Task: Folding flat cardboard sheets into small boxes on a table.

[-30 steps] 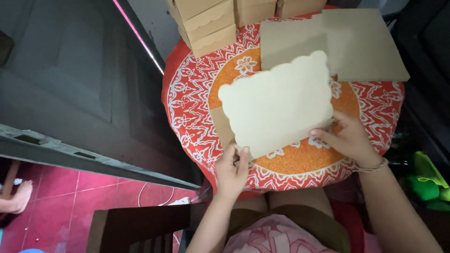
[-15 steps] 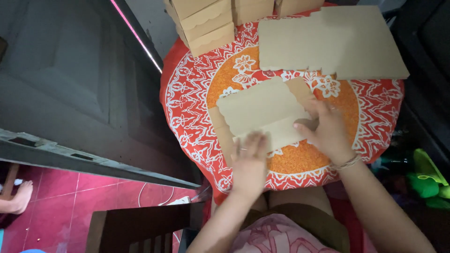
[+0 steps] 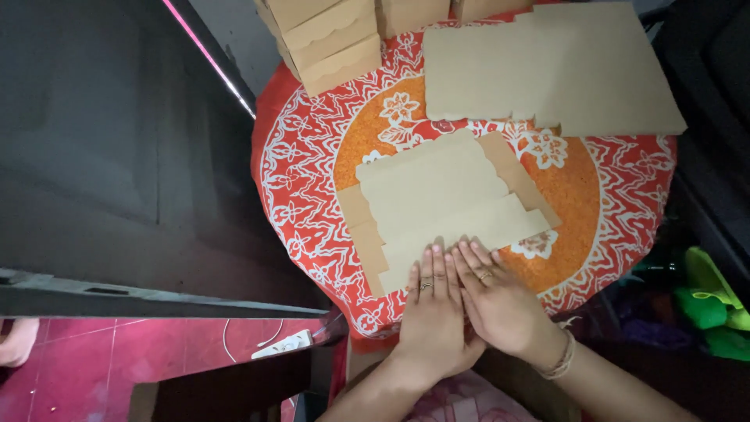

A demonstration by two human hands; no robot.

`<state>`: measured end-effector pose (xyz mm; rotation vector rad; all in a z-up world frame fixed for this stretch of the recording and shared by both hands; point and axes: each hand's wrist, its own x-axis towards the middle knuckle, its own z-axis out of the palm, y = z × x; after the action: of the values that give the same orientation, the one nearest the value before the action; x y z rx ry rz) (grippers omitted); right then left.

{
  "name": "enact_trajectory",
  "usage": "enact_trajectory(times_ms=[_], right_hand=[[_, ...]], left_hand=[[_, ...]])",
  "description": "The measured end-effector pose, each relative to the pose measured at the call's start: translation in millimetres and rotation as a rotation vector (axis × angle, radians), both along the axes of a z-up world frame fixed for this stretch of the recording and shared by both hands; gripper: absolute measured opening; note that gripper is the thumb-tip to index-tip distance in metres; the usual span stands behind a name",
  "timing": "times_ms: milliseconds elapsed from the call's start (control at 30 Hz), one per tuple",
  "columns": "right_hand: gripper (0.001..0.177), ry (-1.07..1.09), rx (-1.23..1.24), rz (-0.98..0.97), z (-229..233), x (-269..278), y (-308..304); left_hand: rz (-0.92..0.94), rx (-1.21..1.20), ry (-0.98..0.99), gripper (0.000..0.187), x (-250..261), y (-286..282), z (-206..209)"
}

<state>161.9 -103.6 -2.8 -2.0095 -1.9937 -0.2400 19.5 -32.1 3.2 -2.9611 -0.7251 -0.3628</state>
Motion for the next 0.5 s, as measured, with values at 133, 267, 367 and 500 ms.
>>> enact_trajectory(times_ms=[133, 267, 367, 500], right_hand=[[0.068, -0.038, -0.029, -0.102, 17, 7, -7], [0.069, 0.001, -0.012, -0.175, 27, 21, -15], [0.063, -0.310, 0.071, -0.325, 44, 32, -19], [0.067, -0.309, 0.059, -0.434, 33, 24, -18]], left_hand=[[0.014, -0.105, -0.033, 0.120, -5, 3, 0], [0.090, 0.031, 0.076, 0.126, -20, 5, 6], [0.144, 0.064, 0.103, 0.126, -37, 9, 10], [0.148, 0.125, 0.073, 0.132, -49, 13, -3]])
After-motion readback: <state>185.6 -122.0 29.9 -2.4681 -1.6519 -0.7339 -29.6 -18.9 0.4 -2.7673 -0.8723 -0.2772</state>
